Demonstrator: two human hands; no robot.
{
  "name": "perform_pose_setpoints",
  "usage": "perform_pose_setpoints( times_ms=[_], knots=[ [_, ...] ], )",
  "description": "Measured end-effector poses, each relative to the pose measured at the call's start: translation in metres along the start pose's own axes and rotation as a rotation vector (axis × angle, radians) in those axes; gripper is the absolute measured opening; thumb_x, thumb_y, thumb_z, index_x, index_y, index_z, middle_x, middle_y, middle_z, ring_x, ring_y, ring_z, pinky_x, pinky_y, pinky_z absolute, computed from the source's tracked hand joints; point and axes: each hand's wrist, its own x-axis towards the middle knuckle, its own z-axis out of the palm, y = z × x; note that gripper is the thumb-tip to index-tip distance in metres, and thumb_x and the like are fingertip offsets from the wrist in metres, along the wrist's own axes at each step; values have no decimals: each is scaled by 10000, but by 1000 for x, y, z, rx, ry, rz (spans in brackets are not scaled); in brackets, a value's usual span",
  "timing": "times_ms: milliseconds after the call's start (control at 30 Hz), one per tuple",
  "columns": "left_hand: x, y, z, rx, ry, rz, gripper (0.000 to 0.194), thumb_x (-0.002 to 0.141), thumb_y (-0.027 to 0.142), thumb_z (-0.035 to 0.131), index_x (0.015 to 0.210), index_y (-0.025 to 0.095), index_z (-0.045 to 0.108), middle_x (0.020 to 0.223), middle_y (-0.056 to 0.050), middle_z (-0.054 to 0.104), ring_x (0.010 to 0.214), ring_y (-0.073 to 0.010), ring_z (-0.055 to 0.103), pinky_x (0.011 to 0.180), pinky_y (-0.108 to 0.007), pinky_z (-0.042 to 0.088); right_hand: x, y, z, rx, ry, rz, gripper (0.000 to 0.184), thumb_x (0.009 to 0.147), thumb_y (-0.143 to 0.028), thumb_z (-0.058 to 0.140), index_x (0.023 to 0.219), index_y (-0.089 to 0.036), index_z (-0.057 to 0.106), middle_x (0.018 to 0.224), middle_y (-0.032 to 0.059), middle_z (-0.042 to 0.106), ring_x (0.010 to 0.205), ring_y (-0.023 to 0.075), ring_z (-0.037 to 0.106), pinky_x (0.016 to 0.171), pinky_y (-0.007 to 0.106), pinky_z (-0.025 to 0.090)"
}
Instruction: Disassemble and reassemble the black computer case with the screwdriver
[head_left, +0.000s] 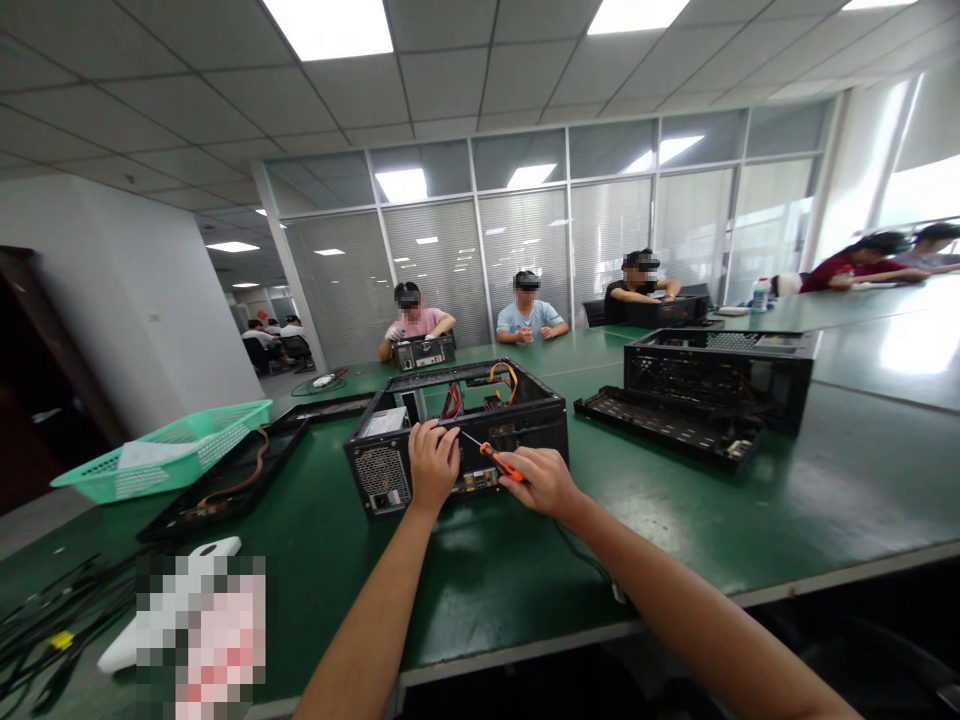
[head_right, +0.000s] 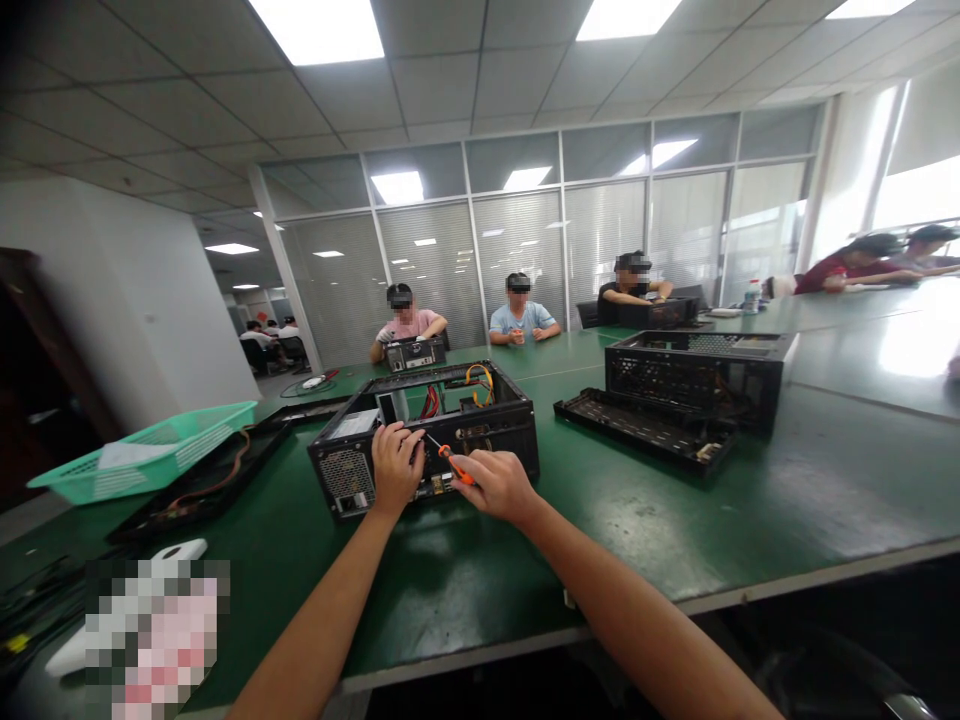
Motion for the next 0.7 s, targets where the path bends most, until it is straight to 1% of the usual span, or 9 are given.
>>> perform_pose_setpoints(
  times_ms=[233, 367, 567, 700],
  knots=[
    [0, 0, 0, 11, -3, 1, 229, 833, 183, 495, 1039, 188, 594, 939, -69, 577, 1120, -239, 475, 1037, -489, 286, 0, 0, 0, -29, 16, -12, 274, 837, -358, 559, 1025, -161, 584, 736, 30, 608, 618, 116, 548, 562, 232, 389],
    [0, 0, 0, 9, 0, 3, 227, 833, 179, 495, 1035, 191, 596, 941, -71, 575, 1118, -238, 479, 1034, -493, 292, 0, 1, 0, -35, 7, -29, 277, 844, -337, 553, 1059, -164, 567, 745, 27, 600, 622, 114, 545, 558, 230, 386],
    [-1, -1, 1, 12, 1, 11, 226, 831, 175, 496, 1034, 193, 596, 949, -72, 574, 1120, -241, 475, 1032, -499, 293, -1, 3, 2, -29, 43, 15, 285, 860, -318, 519, 1098, -161, 527, 781, 46, 607, 645, 129, 552, 567, 237, 400],
    [-1, -1, 0, 16, -4, 7, 227, 833, 175, 497, 1038, 187, 593, 947, -70, 572, 1121, -240, 474, 1035, -498, 291, -1, 4, 0, -10, 69, 51, 215, 856, -340, 526, 958, -154, 560, 758, 47, 603, 643, 127, 549, 561, 230, 393]
  ],
)
